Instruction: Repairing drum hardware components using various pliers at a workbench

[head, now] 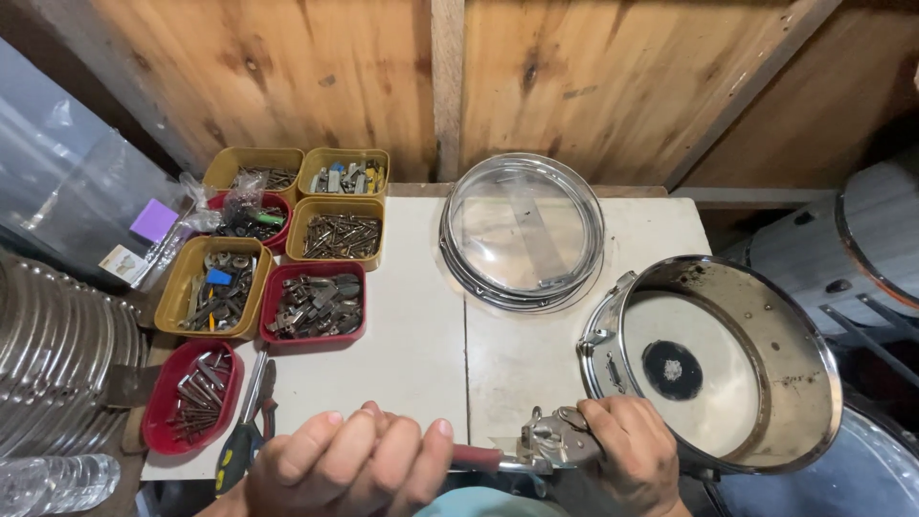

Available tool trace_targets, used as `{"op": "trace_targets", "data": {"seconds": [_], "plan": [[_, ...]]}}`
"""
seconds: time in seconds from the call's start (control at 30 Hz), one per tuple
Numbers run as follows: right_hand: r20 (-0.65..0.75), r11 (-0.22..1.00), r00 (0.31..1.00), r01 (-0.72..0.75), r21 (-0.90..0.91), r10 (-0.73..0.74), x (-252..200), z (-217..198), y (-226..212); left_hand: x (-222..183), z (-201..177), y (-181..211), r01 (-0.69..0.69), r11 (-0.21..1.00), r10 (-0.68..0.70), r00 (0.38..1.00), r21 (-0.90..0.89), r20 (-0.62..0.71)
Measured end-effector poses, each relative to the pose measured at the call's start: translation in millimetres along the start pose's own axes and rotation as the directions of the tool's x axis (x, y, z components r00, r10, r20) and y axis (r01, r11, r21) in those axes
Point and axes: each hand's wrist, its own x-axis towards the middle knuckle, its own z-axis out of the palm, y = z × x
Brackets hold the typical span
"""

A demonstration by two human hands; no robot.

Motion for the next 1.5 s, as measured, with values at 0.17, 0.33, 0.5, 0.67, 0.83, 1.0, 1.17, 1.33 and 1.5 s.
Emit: {"op": "trace_targets", "data": {"seconds": [0.17, 0.33, 0.5, 0.67, 0.83, 1.0, 1.17, 1.33, 1.5], "plan": [[0.049, 0.997, 0.999, -0.002, -0.078, 0.006, 11, -14, -11, -29, 1, 20, 0.168, 0.981, -0.157, 0.98, -0.095, 0.119], [0.036, 0.959, 0.998, 0.054, -0.28, -0.046, 18, -22, -23, -57, 11, 32, 0.307, 0.946, -0.302, 0.951, -0.107, 0.066], [0.164, 0.976, 0.985, 0.087, -0.2, -0.054, 9, -32, -14, -74, 15, 46, 0.371, 0.926, -0.37, 0.929, -0.074, 0.024], [0.767, 0.955, 0.607, -0.295, -0.025, 0.208, -12, -35, 21, -80, 14, 45, 0.379, 0.921, -0.379, 0.925, -0.087, 0.018], [0.996, 0.811, -0.067, -0.58, -0.08, 0.051, 85, -77, -6, -66, 13, 36, 0.359, 0.922, -0.37, 0.928, -0.149, -0.054], [0.972, 0.808, -0.227, -0.56, -0.181, 0.061, 106, -82, -24, -68, 18, 32, 0.321, 0.931, -0.338, 0.937, -0.173, -0.084], [0.974, 0.804, -0.217, -0.566, -0.18, 0.065, 106, -82, -26, -70, 18, 28, 0.319, 0.932, -0.325, 0.946, -0.171, -0.004], [0.978, 0.798, -0.194, -0.575, -0.18, 0.08, 106, -81, -27, -63, 21, 21, 0.339, 0.93, -0.346, 0.938, -0.144, -0.026], [1.0, 0.759, -0.013, -0.651, 0.011, -0.026, 75, -67, -10, -64, 22, 18, 0.308, 0.933, -0.304, 0.951, -0.184, 0.05]]}}
